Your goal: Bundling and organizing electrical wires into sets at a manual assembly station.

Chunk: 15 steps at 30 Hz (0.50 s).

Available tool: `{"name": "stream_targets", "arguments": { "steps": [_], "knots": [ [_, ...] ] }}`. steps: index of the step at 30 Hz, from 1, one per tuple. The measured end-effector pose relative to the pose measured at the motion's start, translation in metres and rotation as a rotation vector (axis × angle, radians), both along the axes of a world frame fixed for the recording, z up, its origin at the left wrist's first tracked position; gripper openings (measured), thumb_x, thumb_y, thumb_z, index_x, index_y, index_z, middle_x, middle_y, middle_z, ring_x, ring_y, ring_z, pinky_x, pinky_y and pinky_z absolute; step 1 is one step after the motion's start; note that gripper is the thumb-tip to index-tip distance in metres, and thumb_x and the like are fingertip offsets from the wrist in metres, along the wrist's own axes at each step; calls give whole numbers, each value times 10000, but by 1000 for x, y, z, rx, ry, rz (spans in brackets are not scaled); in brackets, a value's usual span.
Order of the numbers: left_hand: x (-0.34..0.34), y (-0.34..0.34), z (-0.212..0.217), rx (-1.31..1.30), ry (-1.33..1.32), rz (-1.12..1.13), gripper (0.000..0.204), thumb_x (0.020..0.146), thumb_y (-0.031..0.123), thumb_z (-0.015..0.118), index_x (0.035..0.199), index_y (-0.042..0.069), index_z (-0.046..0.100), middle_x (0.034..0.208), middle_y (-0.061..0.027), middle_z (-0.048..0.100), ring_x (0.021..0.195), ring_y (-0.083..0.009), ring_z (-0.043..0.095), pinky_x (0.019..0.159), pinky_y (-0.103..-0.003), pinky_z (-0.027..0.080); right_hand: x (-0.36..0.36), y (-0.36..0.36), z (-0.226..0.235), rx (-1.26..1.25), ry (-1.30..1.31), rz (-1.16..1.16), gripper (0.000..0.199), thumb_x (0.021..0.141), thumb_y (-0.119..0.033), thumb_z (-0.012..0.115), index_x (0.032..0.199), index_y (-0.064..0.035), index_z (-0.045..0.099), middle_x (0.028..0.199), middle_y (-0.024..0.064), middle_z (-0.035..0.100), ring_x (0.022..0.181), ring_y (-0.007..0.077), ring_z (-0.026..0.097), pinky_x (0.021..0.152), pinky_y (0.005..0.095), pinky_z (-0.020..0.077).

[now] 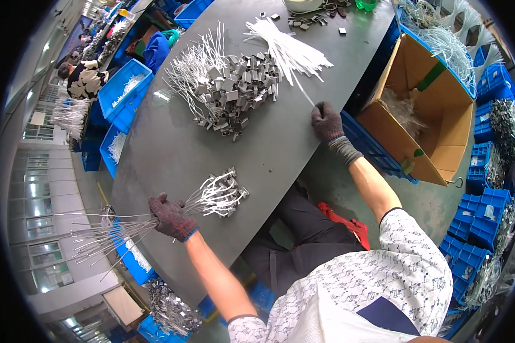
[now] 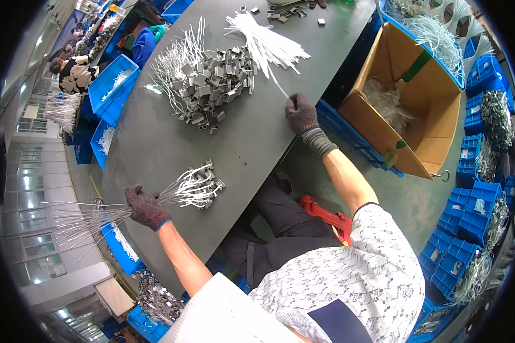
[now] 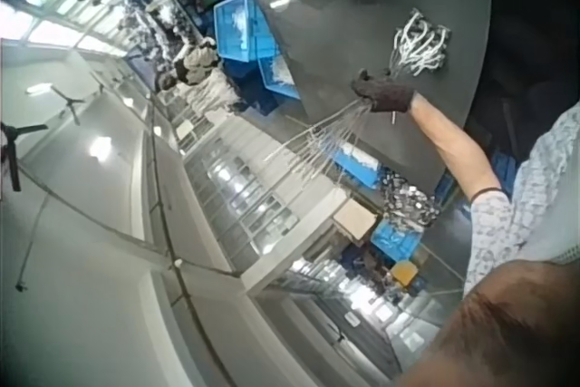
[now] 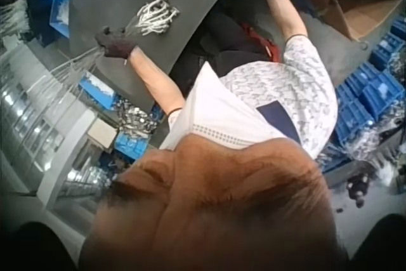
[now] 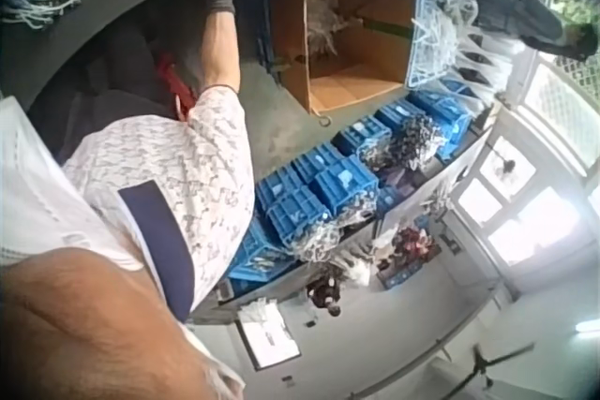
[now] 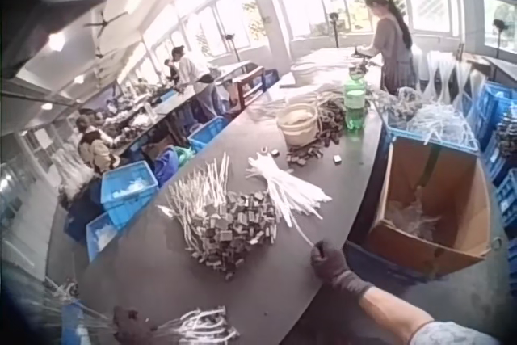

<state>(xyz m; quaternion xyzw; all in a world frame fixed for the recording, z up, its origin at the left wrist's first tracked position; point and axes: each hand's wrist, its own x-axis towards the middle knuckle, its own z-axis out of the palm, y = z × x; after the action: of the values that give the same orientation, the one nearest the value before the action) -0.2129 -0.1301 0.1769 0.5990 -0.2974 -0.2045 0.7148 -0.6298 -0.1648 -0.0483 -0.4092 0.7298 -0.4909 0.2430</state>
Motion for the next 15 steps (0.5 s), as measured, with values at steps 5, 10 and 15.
{"name": "stream_targets", "arguments": {
  "steps": [5,10,15],
  "knots": [
    [-3,8,-2,-17,9,-5,273,905,300,686,852,33,666,789,-46,591,597,-156,521,472,-350,403,11,27,-2,-18,80,83,160,918,-160,610,998,-22,629,760,158,696,695,253,712,686,376,570],
    [2,17,-3,-67,33,-53,296,923,313,694,870,24,663,818,-56,627,612,-162,539,453,-359,384,16,38,17,52,-402,-31,358,881,-99,586,1224,-28,661,790,113,702,674,183,679,642,334,571],
    [3,28,12,-73,60,-94,280,916,297,696,855,26,662,817,-50,621,606,-153,523,455,-360,388,0,36,10,249,-519,185,397,891,-123,587,1272,-35,660,922,160,719,697,193,691,629,336,572]
  ]
}}
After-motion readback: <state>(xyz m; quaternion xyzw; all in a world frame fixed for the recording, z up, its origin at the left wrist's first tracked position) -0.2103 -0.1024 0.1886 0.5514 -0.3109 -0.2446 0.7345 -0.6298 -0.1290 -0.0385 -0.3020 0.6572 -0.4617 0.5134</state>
